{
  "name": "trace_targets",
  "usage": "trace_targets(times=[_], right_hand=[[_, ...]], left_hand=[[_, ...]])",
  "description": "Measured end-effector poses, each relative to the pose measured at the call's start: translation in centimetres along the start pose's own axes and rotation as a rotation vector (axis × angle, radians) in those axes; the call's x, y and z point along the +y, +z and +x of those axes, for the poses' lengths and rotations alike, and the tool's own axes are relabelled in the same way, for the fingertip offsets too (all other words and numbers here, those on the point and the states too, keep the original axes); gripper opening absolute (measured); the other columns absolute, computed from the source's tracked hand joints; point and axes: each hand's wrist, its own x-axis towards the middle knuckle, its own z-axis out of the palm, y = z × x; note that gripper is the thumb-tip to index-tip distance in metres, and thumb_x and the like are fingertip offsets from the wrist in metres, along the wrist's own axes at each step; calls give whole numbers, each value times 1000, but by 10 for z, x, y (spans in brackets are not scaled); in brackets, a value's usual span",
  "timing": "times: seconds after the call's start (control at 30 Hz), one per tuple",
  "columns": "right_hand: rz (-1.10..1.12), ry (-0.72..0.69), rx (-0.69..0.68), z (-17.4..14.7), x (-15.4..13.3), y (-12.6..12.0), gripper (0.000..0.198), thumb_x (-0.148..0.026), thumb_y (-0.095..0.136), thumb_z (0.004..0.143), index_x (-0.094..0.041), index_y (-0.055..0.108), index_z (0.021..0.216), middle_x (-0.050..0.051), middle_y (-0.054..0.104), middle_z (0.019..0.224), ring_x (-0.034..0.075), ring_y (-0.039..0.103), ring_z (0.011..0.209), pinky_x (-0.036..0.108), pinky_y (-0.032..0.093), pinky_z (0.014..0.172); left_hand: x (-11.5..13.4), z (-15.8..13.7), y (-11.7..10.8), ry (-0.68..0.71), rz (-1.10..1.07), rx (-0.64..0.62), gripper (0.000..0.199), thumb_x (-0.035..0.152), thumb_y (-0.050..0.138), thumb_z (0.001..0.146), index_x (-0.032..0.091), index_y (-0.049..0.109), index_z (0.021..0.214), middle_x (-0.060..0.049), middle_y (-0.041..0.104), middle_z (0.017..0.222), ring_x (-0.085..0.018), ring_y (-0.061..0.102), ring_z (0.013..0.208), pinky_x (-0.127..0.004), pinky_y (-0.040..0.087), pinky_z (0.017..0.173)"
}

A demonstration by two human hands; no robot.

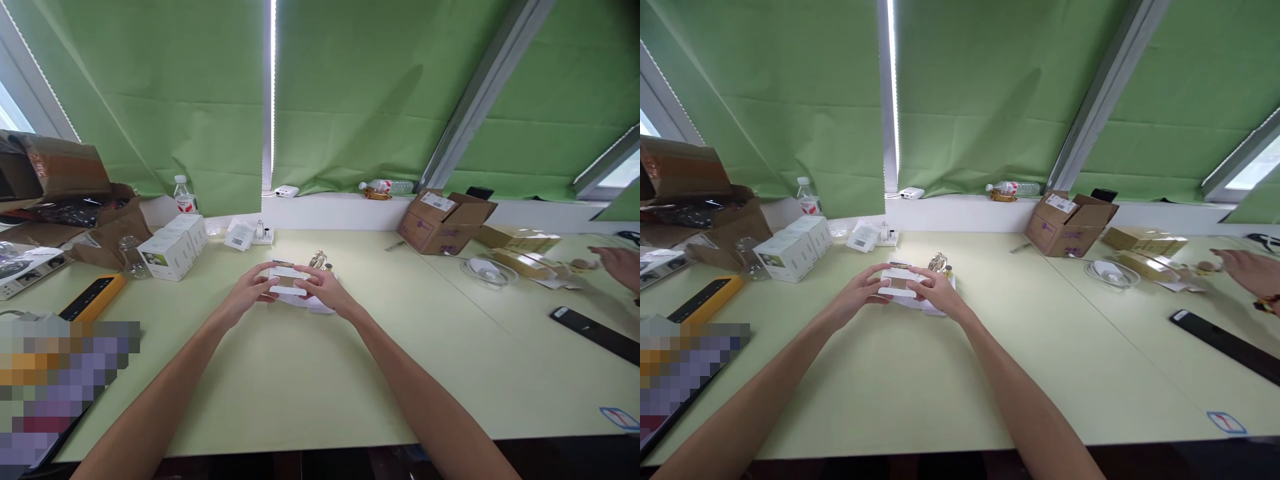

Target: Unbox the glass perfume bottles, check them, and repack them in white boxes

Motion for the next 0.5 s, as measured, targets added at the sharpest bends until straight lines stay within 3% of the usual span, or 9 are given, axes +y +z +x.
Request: trace_targets(times=[0.3,0.5], right_hand=[[34,17,-5,-1,-2,-1,63,-50,65,79,-25,51,134,3,72,88,18,67,76,42,52,87],[81,-7,20,-2,-7,-1,58,-47,65,80,-23,54,132,4,71,89,17,65,81,39,56,84]], left_hand=[[3,-2,-3,1,10,-29,58,54,60,80,31,48,131,-6,62,107,-21,64,90,-44,48,90],[0,-2,0,22,-36,-110,63,59,47,86,31,35,140,-10,57,120,-23,64,96,-45,48,90]])
